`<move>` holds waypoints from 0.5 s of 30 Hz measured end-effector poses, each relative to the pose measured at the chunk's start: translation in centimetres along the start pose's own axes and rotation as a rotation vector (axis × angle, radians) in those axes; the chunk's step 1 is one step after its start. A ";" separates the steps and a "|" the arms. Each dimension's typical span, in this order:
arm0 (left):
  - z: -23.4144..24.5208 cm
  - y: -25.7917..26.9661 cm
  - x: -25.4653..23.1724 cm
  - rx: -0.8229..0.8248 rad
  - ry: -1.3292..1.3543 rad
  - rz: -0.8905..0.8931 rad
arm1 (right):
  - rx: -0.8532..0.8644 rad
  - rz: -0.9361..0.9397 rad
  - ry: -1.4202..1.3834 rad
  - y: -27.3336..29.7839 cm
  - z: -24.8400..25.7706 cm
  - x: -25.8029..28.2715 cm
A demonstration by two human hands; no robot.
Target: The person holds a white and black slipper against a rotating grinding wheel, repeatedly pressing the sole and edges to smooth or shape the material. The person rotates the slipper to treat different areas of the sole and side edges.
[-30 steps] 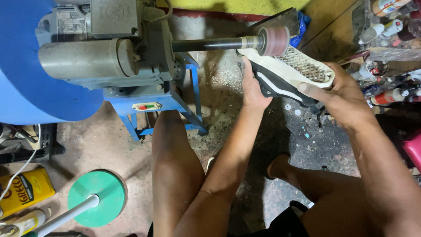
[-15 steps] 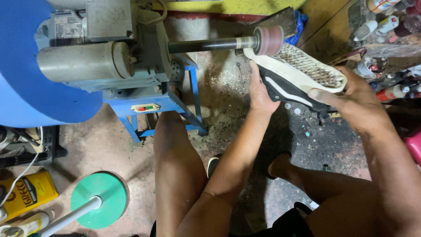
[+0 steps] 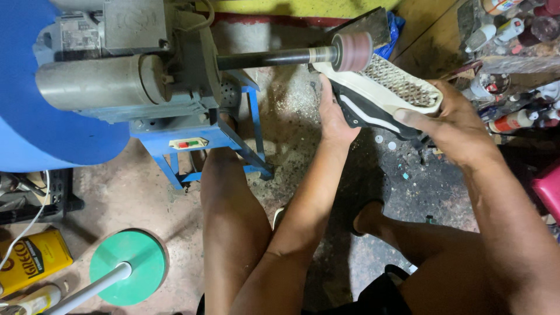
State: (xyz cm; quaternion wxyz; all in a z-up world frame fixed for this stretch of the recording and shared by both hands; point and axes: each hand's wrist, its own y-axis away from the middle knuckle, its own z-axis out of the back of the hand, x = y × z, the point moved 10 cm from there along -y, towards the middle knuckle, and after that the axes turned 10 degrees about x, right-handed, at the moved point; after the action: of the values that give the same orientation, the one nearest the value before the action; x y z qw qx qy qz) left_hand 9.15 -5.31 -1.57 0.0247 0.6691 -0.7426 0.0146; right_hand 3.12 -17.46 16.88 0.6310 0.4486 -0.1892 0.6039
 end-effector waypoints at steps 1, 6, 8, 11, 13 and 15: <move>-0.3 0.2 0.2 0.021 0.000 -0.003 | 0.000 0.004 0.009 0.2 0.2 -0.2; -1.6 1.6 1.0 0.103 -0.062 -0.030 | 0.023 0.047 -0.022 1.0 1.3 -1.3; -2.2 1.9 1.4 0.134 -0.047 -0.033 | 0.010 0.029 0.055 1.4 2.1 -1.8; -2.8 2.7 2.1 0.177 -0.016 -0.011 | -0.004 -0.007 0.013 2.1 2.9 -3.2; -3.1 3.2 2.5 0.182 -0.012 0.010 | 0.000 -0.022 -0.056 2.4 3.3 -4.2; -3.3 3.5 2.8 0.164 -0.028 0.032 | 0.015 -0.028 -0.117 2.8 3.6 -4.9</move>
State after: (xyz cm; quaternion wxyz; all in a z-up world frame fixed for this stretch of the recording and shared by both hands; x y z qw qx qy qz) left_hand 5.43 -7.58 1.90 -0.0406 0.6570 -0.7499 0.0665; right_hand 0.62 -23.62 15.86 0.6241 0.4904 -0.2150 0.5691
